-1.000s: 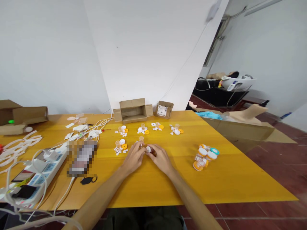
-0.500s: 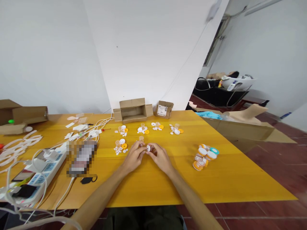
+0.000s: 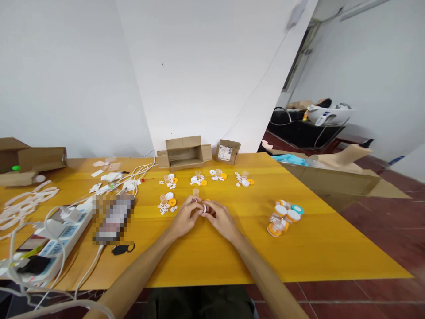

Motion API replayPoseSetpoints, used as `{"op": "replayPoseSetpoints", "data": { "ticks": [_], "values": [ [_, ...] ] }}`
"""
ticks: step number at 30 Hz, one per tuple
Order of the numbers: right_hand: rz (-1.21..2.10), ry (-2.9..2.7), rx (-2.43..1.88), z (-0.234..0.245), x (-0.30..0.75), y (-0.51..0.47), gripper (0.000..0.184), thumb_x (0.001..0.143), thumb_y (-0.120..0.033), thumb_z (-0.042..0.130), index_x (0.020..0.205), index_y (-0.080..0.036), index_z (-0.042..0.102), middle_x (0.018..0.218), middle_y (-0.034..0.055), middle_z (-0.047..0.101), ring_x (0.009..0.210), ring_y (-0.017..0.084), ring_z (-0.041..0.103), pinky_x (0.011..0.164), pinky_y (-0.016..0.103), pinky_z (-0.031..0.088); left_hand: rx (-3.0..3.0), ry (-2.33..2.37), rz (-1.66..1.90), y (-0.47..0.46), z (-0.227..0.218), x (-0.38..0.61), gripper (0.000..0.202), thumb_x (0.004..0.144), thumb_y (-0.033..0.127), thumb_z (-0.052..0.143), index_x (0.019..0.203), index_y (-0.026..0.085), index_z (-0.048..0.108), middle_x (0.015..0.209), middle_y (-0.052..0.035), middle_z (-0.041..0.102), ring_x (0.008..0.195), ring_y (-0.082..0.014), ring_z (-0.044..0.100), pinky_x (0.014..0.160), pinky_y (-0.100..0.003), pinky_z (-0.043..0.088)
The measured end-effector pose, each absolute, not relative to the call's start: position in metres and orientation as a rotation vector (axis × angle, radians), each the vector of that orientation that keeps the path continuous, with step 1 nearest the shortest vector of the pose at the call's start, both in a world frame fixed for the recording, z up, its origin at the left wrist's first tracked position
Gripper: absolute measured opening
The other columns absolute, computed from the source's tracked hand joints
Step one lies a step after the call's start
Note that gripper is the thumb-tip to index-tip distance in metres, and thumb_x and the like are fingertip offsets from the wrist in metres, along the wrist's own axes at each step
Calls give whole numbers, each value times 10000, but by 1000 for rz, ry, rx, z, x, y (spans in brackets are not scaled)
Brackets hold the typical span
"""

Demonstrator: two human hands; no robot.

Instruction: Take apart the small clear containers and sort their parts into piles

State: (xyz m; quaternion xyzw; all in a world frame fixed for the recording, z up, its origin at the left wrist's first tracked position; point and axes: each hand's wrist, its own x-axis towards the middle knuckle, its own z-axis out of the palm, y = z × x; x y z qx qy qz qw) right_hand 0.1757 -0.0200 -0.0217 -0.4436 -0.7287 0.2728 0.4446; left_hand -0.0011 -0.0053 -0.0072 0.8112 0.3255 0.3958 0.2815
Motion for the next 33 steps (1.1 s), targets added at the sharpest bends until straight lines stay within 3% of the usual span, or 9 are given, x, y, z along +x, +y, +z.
{"op": "replayPoseSetpoints", "data": {
  "ticks": [6, 13, 28, 33],
  "values": [
    [666, -1848, -1123, -19, 176, -21, 140, 827, -183, 603, 926, -244, 682, 821, 2, 657, 739, 178, 589, 717, 286, 488, 2225, 885, 1025, -7, -4, -1, 177, 921, 126, 511, 839, 216, 639, 1107, -66, 582, 1105, -206, 570, 996, -349, 462],
    [644, -1852, -1149, -17, 175, -22, 132, 830, -181, 589, 907, -249, 672, 843, 10, 670, 766, 191, 611, 735, 300, 496, 2433, 923, 987, -11, -5, -1, 206, 942, 122, 452, 927, 231, 626, 1120, -74, 583, 1085, -216, 563, 965, -371, 470],
    [593, -1816, -1209, -18, 177, -21, 237, 801, -146, 600, 999, -246, 683, 929, 33, 711, 801, 205, 649, 772, 331, 520, 2545, 935, 1002, -13, -4, -1, 218, 958, 131, 432, 891, 224, 617, 1131, -73, 579, 1067, -210, 564, 941, -350, 475],
    [575, -1811, -1208, -19, 178, -21, 244, 801, -148, 596, 999, -258, 687, 903, 26, 709, 800, 209, 653, 757, 327, 525, 2563, 930, 1011, -13, -3, -1, 216, 967, 153, 430, 955, 231, 631, 1142, -81, 573, 1082, -218, 558, 946, -362, 479]
  ]
}}
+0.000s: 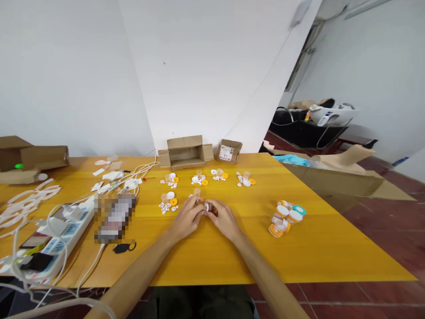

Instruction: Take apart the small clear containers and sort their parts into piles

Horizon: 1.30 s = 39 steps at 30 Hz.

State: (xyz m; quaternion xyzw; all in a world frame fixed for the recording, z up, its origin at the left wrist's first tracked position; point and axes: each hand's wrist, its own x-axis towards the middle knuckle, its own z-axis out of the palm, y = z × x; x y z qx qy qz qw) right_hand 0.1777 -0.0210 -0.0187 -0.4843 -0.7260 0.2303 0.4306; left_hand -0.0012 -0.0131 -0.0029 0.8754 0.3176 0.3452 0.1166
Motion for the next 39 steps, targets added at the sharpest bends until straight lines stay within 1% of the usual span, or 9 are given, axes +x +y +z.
{"op": "replayPoseSetpoints", "data": {
  "ticks": [3, 7, 13, 17, 20, 25, 29, 33, 39],
  "values": [
    [560, -1808, -1221, -20, 178, -21, 249, 804, -153, 594, 1014, -254, 681, 916, 33, 708, 809, 215, 651, 760, 336, 524, 2574, 939, 996, -13, -3, -1, 230, 960, 141, 430, 987, 241, 635, 1134, -78, 578, 1070, -219, 566, 940, -365, 485],
    [536, -1829, -1214, -21, 177, -21, 236, 812, -162, 586, 1005, -259, 680, 903, 30, 703, 796, 210, 647, 762, 338, 528, 2579, 973, 983, -12, -5, -1, 244, 938, 116, 440, 971, 240, 648, 1133, -79, 586, 1052, -225, 571, 927, -374, 494],
    [492, -1863, -1212, -20, 178, -22, 252, 816, -144, 572, 1007, -269, 680, 890, 26, 691, 809, 214, 647, 763, 335, 536, 2595, 1014, 977, -11, -8, -1, 245, 936, 107, 443, 967, 244, 643, 1156, -72, 582, 1081, -226, 570, 948, -375, 488],
    [463, -1884, -1231, -22, 177, -22, 285, 821, -129, 572, 1042, -277, 674, 927, 25, 685, 846, 212, 651, 785, 335, 539, 2573, 996, 1002, -11, -8, -2, 246, 931, 90, 444, 1005, 250, 615, 1124, -63, 599, 1061, -217, 579, 936, -362, 486],
    [432, -1889, -1228, -24, 176, -22, 303, 827, -119, 570, 1062, -280, 675, 917, 25, 672, 846, 209, 649, 784, 332, 540, 2563, 1000, 990, -10, -9, -2, 252, 933, 90, 436, 1023, 257, 602, 1063, -51, 621, 1026, -219, 587, 927, -366, 482],
    [410, -1918, -1200, -25, 176, -23, 343, 832, -92, 553, 1086, -289, 673, 908, 21, 651, 825, 202, 638, 771, 321, 539, 2571, 1025, 949, -8, -11, -3, 234, 950, 106, 419, 1006, 252, 593, 987, -39, 633, 989, -223, 585, 941, -383, 469],
    [380, -1965, -1232, -25, 177, -23, 327, 845, -103, 546, 1092, -280, 666, 928, 31, 639, 840, 207, 635, 773, 324, 540, 2591, 1004, 943, -7, -12, -2, 247, 942, 85, 421, 984, 254, 596, 968, -35, 636, 966, -223, 573, 923, -382, 460],
    [365, -1965, -1248, -27, 177, -23, 329, 851, -106, 564, 1112, -276, 668, 950, 43, 644, 874, 219, 644, 804, 341, 542, 2604, 1024, 946, -8, -12, -3, 240, 936, 80, 441, 986, 252, 600, 997, -43, 639, 980, -231, 554, 884, -378, 455],
    [428, -1938, -1213, -26, 175, -23, 350, 865, -119, 582, 1153, -296, 673, 961, 43, 632, 888, 223, 646, 816, 352, 547, 2591, 1074, 970, -7, -11, -3, 205, 943, 102, 470, 990, 245, 608, 989, -48, 642, 969, -237, 545, 827, -370, 442]
  ]
}}
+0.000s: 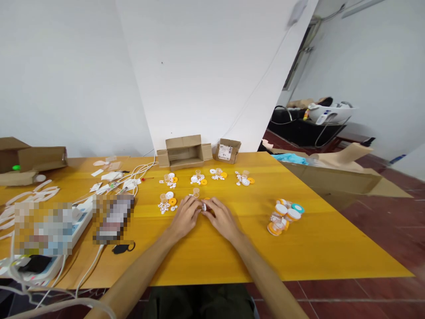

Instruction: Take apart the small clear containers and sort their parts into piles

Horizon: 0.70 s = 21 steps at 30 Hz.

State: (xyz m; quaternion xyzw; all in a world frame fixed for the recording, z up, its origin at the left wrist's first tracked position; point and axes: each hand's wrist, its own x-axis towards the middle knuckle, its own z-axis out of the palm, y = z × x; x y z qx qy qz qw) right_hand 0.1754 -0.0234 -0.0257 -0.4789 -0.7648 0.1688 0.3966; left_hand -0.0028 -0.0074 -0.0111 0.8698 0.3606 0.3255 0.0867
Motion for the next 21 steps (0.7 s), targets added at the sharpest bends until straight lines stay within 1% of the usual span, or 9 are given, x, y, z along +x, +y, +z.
{"op": "replayPoseSetpoints", "data": {
  "ticks": [3, 8, 16, 21],
  "values": [
    [474, -1939, -1169, -23, 175, -24, 360, 871, -121, 577, 1167, -304, 670, 972, 44, 629, 902, 221, 646, 831, 349, 546, 2587, 1107, 978, -6, -12, -3, 173, 961, 143, 480, 940, 239, 622, 944, -46, 642, 938, -235, 537, 805, -364, 436],
    [537, -1944, -1138, -22, 175, -24, 362, 871, -113, 576, 1164, -303, 673, 979, 40, 639, 906, 213, 642, 852, 344, 539, 2595, 1139, 971, -5, -13, -3, 190, 978, 189, 486, 880, 238, 641, 893, -39, 645, 910, -227, 537, 796, -358, 427],
    [586, -1903, -1135, -24, 176, -21, 345, 857, -105, 582, 1136, -279, 688, 981, 41, 666, 901, 206, 649, 847, 340, 535, 2586, 1141, 901, -8, -8, -1, 193, 967, 151, 492, 913, 242, 654, 926, -40, 662, 940, -224, 548, 814, -357, 438],
    [699, -1797, -1088, -26, 177, -18, 310, 841, -132, 590, 1100, -261, 700, 991, 43, 693, 877, 194, 662, 838, 337, 550, 2574, 1089, 898, -9, -8, -1, 201, 934, 96, 520, 963, 246, 650, 966, -41, 670, 974, -230, 552, 832, -360, 438]
  ]
}}
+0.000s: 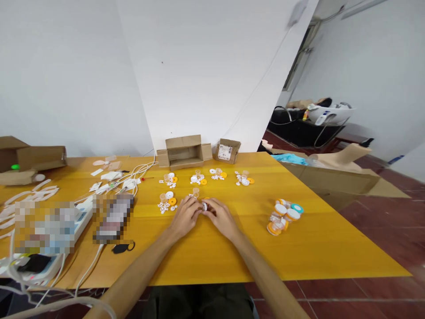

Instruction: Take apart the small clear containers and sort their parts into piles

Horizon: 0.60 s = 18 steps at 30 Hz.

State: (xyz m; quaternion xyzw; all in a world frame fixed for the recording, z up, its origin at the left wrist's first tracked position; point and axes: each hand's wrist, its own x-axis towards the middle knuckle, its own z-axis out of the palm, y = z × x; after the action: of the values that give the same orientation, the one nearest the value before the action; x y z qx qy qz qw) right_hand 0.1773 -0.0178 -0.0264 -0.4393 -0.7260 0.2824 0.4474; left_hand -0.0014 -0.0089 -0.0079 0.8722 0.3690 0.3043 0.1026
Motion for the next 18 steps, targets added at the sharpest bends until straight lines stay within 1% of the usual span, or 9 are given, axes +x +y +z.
{"op": "replayPoseSetpoints", "data": {
  "ticks": [4, 7, 10, 13, 18],
  "values": [
    [883, -1666, -1066, -28, 178, -15, 264, 811, -201, 626, 1058, -244, 705, 1044, 48, 714, 891, 193, 684, 838, 341, 566, 2559, 1072, 902, -9, -8, -2, 229, 933, 89, 510, 1015, 252, 649, 1000, -45, 664, 996, -232, 544, 853, -365, 436],
    [1009, -1569, -1037, -27, 178, -15, 257, 779, -256, 664, 1031, -236, 708, 1016, 42, 726, 900, 199, 691, 856, 353, 564, 2534, 1070, 901, -9, -6, -1, 217, 944, 114, 502, 1027, 254, 645, 1010, -47, 656, 999, -234, 544, 860, -368, 433],
    [1109, -1524, -1010, -24, 177, -15, 266, 745, -286, 696, 1004, -229, 718, 953, 31, 731, 887, 205, 686, 855, 360, 561, 2503, 1047, 913, -10, -4, -1, 192, 938, 116, 511, 993, 250, 637, 991, -43, 647, 976, -226, 544, 856, -357, 430],
    [1184, -1512, -992, -22, 177, -15, 278, 708, -294, 723, 978, -226, 734, 939, 27, 729, 885, 209, 678, 851, 363, 558, 2479, 1025, 916, -10, -2, -1, 154, 932, 124, 526, 941, 244, 622, 965, -33, 635, 945, -212, 537, 852, -347, 423],
    [1196, -1512, -998, -21, 178, -15, 272, 696, -303, 732, 955, -225, 758, 931, 24, 705, 877, 207, 672, 848, 364, 557, 2437, 1039, 900, -10, -2, -1, 135, 923, 126, 534, 880, 241, 590, 965, -25, 608, 946, -210, 530, 859, -344, 414]
  ]
}}
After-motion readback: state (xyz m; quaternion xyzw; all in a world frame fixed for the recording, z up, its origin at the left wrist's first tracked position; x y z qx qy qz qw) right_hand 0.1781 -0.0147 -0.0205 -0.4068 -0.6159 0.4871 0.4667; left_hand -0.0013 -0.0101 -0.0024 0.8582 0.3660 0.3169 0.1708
